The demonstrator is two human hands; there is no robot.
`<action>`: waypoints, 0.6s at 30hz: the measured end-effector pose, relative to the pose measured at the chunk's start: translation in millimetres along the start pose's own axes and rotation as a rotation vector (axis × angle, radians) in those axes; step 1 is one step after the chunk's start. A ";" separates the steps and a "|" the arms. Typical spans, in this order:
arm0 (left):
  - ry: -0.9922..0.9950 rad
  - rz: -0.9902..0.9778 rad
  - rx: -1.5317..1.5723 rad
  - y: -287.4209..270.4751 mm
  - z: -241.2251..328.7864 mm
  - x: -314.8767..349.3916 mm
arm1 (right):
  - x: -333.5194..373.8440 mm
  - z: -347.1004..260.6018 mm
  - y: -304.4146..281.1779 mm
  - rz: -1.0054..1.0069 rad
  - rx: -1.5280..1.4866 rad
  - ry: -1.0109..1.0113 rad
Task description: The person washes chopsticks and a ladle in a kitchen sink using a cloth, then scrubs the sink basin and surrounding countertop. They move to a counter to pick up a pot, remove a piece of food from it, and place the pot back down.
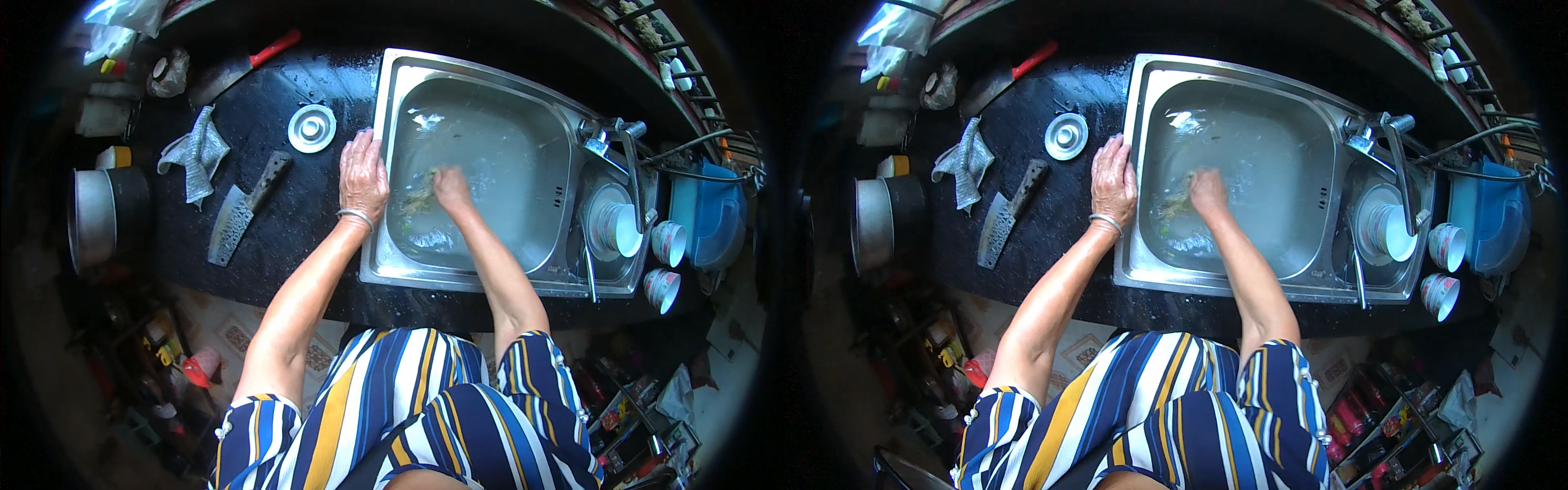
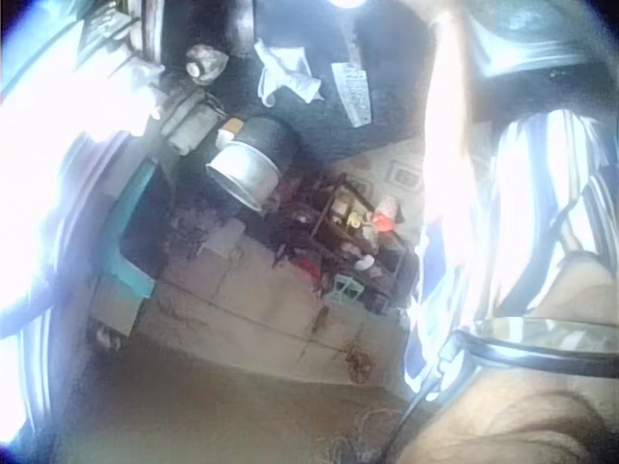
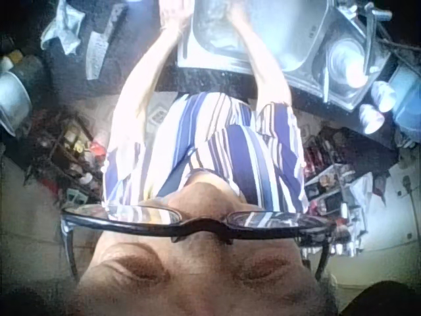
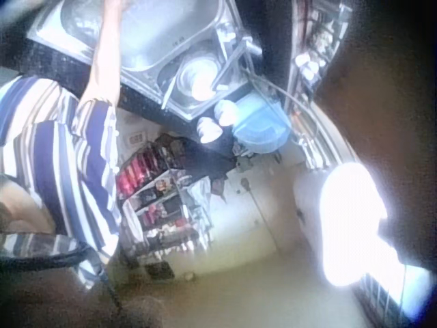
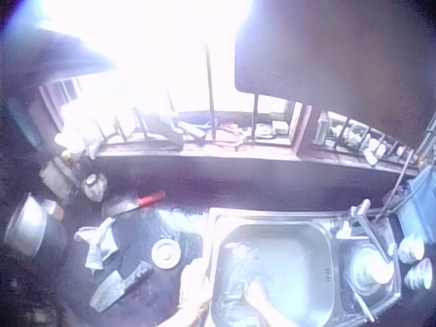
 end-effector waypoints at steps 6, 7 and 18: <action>-0.037 -0.011 0.014 -2.3 -1.0 1.7 | -70.5 -78.7 -99.7 0.334 -0.337 -0.094; -0.031 -0.011 0.022 -2.6 0.3 0.3 | -85.9 -86.1 -108.2 0.380 -0.319 -0.076; -0.042 -0.001 0.034 -3.3 0.9 -1.1 | -150.2 -124.1 -109.3 0.171 -0.076 -0.375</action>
Point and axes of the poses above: each hand's wrist, its own x-axis away from the middle knuckle, its own y-axis out of the palm, z = x × y, the point moved 3 cm from there along -x, towards the middle knuckle, and after that the axes turned 6 degrees about x, right-handed, at the moved point
